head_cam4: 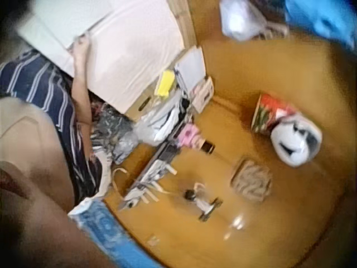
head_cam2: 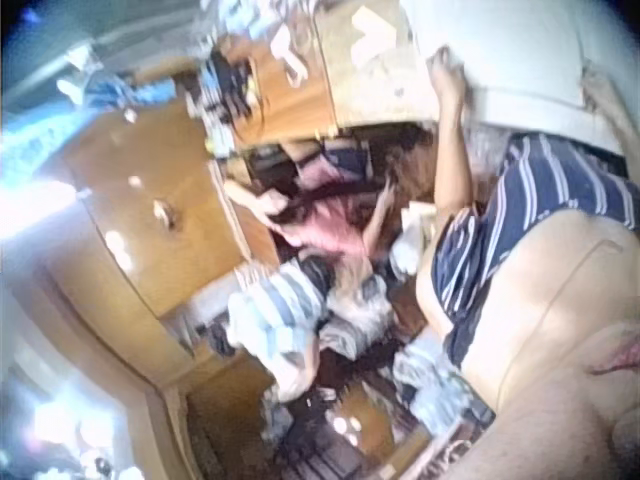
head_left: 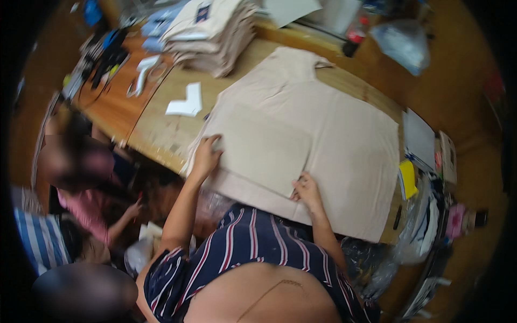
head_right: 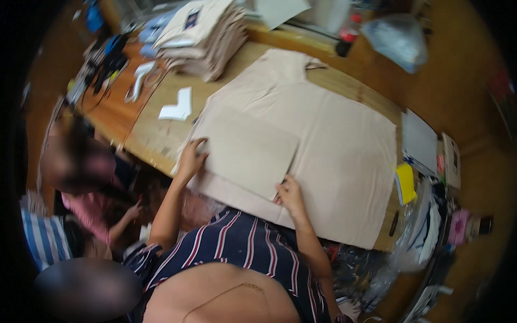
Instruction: The person folds a light-colored shirt on a wooden table, smooths it, and places a tag on it. They then use a small blade to cut threads on the shirt before folding it again and stacking it with other folded shirts.
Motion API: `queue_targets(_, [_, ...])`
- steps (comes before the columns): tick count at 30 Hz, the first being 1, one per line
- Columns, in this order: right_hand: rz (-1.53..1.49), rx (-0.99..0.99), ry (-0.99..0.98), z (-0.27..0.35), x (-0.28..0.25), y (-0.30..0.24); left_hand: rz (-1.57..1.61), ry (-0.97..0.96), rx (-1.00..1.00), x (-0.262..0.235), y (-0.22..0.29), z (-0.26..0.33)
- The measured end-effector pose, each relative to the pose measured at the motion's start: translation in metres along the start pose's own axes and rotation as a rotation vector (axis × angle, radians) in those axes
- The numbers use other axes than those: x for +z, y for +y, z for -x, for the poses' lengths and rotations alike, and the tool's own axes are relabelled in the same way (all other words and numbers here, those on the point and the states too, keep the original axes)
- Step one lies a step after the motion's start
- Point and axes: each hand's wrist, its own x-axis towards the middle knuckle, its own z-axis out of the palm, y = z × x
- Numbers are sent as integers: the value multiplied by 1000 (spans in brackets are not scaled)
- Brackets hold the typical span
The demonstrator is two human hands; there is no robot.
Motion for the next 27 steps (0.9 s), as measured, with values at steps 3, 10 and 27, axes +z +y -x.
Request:
queue_targets(3, [-17,-21,33,5,18,-17,-132,124,92,12,-6,0])
queue_targets(10, [32,-72,-20,-14,36,-32,-442,320,94,6,5,11])
queue_targets(27, [45,-28,-125,-24,41,-30,-485,380,180,19,-13,55])
